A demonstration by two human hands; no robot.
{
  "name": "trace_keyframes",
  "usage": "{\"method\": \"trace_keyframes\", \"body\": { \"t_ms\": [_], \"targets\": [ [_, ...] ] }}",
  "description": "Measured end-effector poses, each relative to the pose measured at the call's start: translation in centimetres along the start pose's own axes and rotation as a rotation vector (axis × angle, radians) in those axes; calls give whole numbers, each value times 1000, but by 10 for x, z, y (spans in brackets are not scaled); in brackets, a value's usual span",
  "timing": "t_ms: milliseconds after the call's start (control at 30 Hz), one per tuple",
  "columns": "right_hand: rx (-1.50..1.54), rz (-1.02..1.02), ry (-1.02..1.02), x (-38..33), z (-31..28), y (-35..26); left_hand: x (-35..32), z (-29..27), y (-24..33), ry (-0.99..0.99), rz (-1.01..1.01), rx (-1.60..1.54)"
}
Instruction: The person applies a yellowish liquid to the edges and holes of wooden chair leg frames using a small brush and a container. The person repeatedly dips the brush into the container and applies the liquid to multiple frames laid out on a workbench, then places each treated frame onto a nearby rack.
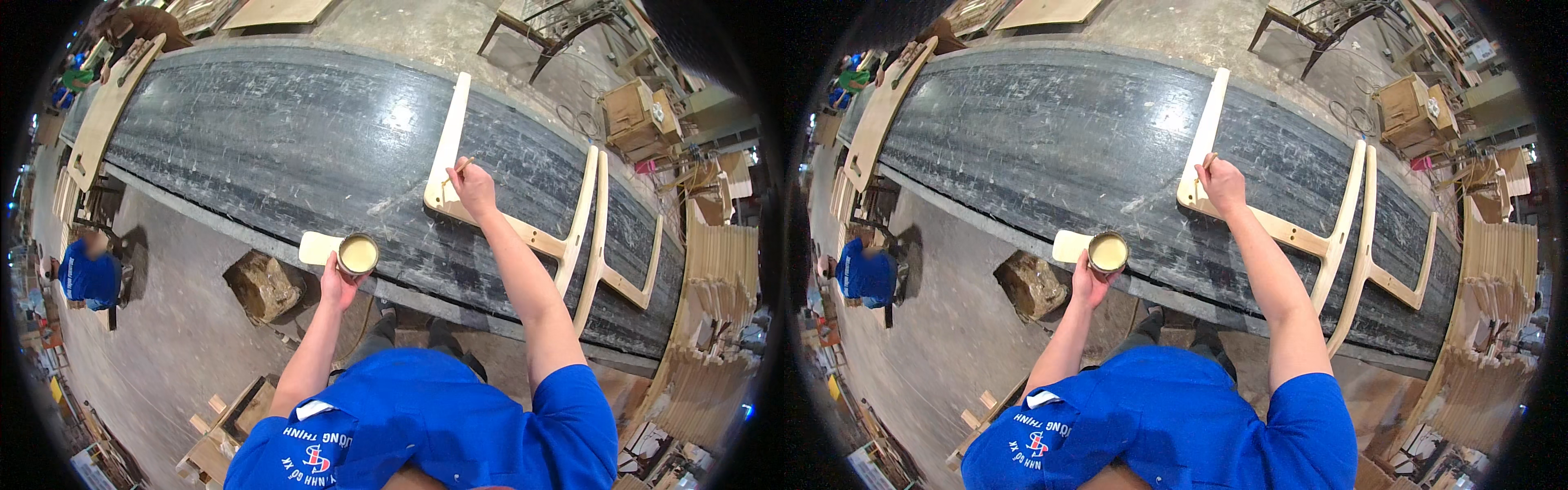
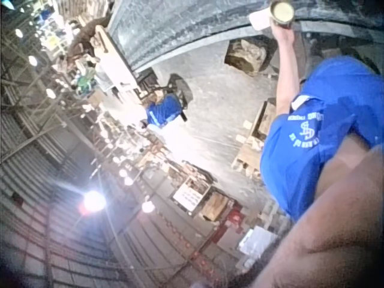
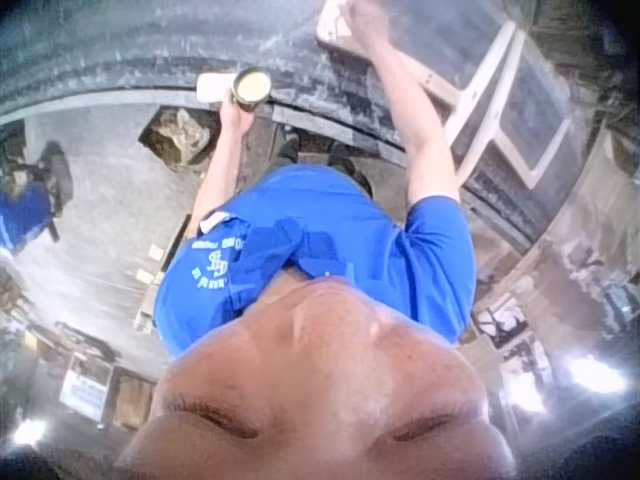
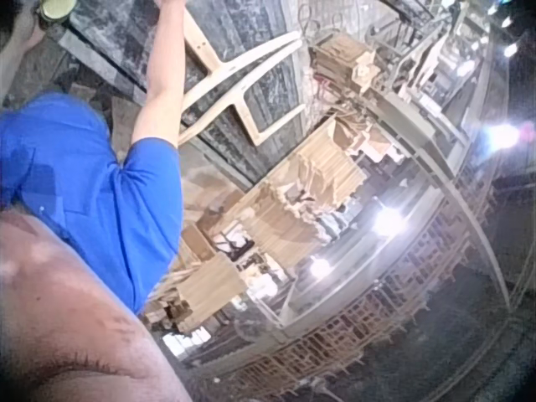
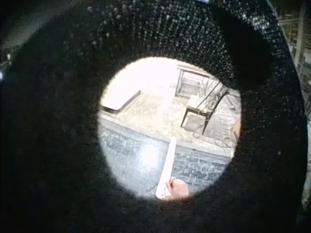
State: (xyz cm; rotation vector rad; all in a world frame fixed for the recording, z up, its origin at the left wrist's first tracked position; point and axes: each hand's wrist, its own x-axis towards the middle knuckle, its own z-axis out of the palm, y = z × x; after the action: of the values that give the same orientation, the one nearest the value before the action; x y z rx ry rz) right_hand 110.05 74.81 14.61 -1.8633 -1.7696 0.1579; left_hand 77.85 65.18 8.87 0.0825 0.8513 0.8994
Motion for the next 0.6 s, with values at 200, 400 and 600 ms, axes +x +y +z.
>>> {"method": "trace_keyframes", "body": {
  "t_ms": [200, 400, 600],
  "targets": [
    [130, -31, -152, 16, -10, -6, -3, -2, 0, 7, -6, 6],
    [142, -70, -356, 18, -25, -2, 4, 5, -3, -15, -13, -4],
    [221, -148, -451, 16, -48, 2, 17, 17, -6, -15, -16, 59]
  ]
}}
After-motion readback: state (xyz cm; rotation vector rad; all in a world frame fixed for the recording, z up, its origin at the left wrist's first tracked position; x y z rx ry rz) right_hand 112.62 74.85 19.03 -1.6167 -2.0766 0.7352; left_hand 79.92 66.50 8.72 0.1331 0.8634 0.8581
